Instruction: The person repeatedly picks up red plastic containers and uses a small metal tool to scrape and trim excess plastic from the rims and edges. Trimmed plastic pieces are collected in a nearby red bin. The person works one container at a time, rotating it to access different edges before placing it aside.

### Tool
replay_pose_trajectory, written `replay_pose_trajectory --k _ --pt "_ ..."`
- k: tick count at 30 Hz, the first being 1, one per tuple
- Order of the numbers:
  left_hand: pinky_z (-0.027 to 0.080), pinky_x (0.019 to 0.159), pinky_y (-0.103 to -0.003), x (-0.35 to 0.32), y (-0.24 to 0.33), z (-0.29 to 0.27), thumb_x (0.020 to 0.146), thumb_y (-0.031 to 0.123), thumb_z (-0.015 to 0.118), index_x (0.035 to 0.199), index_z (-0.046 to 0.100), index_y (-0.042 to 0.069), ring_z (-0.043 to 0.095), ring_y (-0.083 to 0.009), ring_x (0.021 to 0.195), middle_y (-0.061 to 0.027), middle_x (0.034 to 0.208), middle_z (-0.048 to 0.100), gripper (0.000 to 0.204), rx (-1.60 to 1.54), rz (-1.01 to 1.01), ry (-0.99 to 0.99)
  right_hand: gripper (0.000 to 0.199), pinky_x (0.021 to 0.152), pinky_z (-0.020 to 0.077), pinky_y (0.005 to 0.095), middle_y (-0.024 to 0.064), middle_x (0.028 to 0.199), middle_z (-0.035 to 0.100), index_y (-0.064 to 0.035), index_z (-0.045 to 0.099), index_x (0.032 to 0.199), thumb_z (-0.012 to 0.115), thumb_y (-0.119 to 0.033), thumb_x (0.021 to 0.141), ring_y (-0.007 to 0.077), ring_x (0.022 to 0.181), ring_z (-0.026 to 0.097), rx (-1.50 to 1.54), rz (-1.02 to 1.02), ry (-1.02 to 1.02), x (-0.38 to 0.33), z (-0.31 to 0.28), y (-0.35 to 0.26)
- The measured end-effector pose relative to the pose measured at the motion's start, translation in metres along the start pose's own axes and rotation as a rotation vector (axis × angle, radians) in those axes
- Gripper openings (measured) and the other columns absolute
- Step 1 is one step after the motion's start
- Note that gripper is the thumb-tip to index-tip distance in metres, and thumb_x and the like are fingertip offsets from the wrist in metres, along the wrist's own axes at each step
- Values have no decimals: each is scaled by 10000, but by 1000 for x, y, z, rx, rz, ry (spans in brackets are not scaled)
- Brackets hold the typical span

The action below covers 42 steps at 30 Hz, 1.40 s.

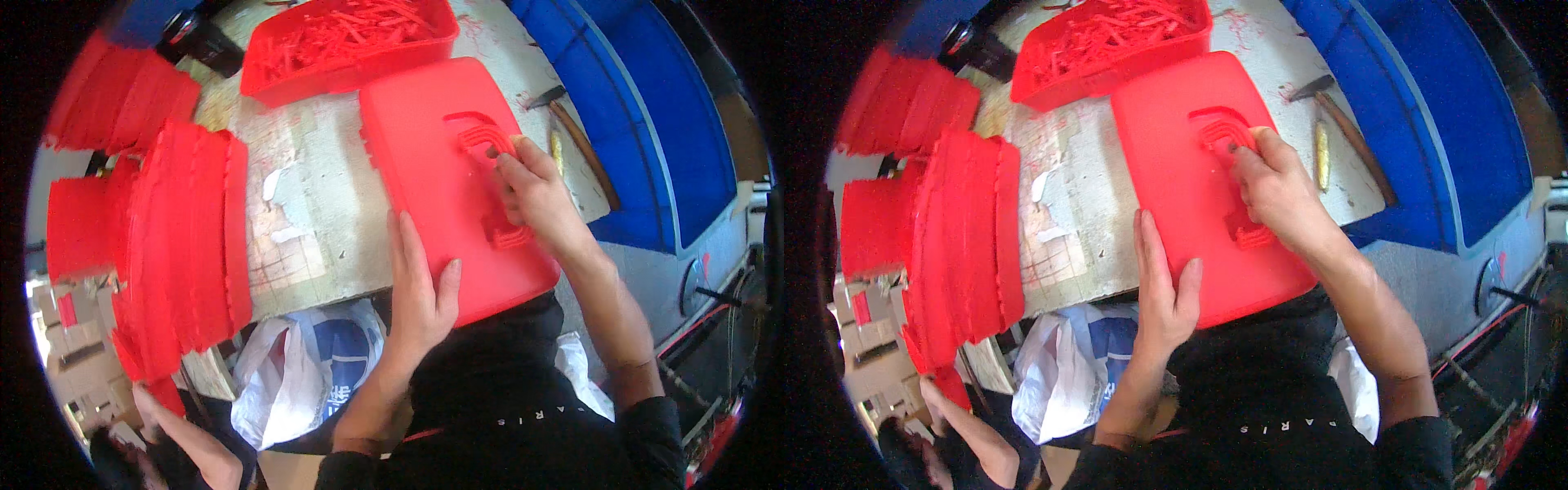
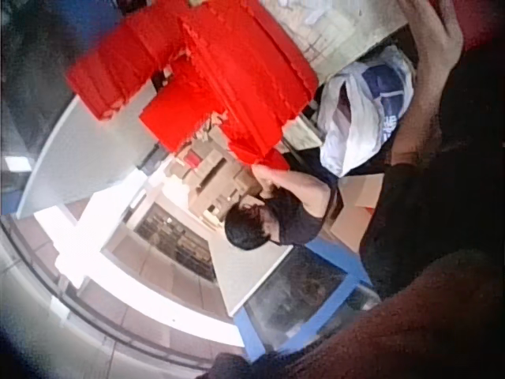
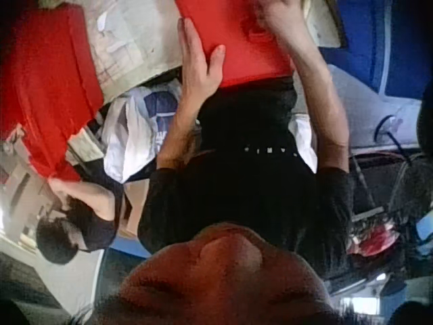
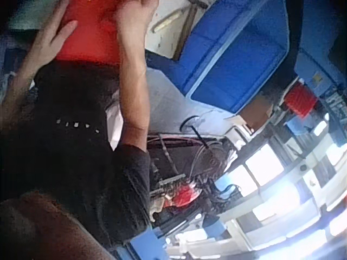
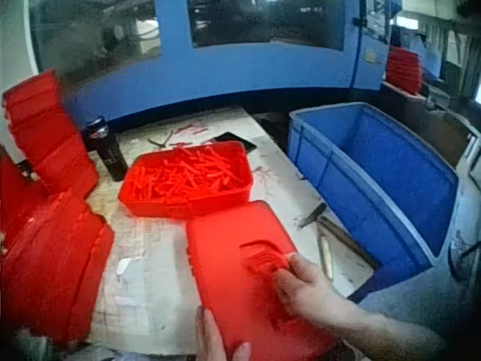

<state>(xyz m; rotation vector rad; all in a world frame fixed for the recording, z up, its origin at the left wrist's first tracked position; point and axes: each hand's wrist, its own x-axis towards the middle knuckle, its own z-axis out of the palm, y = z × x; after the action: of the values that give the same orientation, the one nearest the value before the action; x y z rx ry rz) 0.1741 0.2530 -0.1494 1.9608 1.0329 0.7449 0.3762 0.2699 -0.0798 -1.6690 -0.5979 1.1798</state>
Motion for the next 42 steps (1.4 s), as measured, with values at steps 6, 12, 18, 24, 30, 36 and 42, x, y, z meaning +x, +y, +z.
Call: replay_pose_trajectory --k 6,12,18,24,30,36,42 --pt "202 1201 -501 2 2 2 949 135 593 1570 125 -50 141 -508 1496 -384 1598 45 800 -45 -2 -42 260 779 520 454 262 974 681 59 559 1144 513 -160 1012 348 892 693 -515 -237 157 19 19 7" --pt "270 1149 -567 4 -1 3 951 208 628 1537 327 -5 197 -618 1419 -454 1541 67 692 -45 3 -50 225 794 554 428 256 1042 673 26 532 1206 509 -75 1006 341 950 697 -657 -297 258 9 41 1" --pt "293 1124 -582 11 0 12 929 232 659 1505 419 28 257 -621 1382 -485 1509 110 657 160 53 71 258 846 575 390 262 1114 676 31 530 1232 523 -19 980 374 1034 690 -918 -397 42 18 65 -6" --pt "277 1120 -604 7 -1 19 933 263 632 1487 451 37 276 -630 1358 -499 1482 161 625 284 7 133 246 632 493 311 90 886 660 28 587 1195 545 -109 995 124 731 590 -440 -282 147 43 55 -11" --pt "357 1078 -578 10 6 13 921 288 654 1449 492 39 359 -610 1321 -497 1444 241 606 366 63 209 257 845 515 413 248 955 686 49 595 1149 538 -120 965 344 920 687 -482 -461 45 55 45 5" --pt "473 1009 -458 36 -3 -76 897 241 712 1174 695 17 626 -371 1153 -208 1171 679 357 248 -1 20 239 867 501 425 243 983 666 24 559 1177 531 -110 982 348 989 669 -487 -445 47 31 35 12" --pt "506 876 -411 225 -36 -83 1002 443 528 1072 706 4 662 -395 1022 -246 1038 700 480 192 47 39 220 808 511 410 209 925 667 32 553 1179 502 -88 1002 303 891 674 -372 -244 -18 -5 27 26"
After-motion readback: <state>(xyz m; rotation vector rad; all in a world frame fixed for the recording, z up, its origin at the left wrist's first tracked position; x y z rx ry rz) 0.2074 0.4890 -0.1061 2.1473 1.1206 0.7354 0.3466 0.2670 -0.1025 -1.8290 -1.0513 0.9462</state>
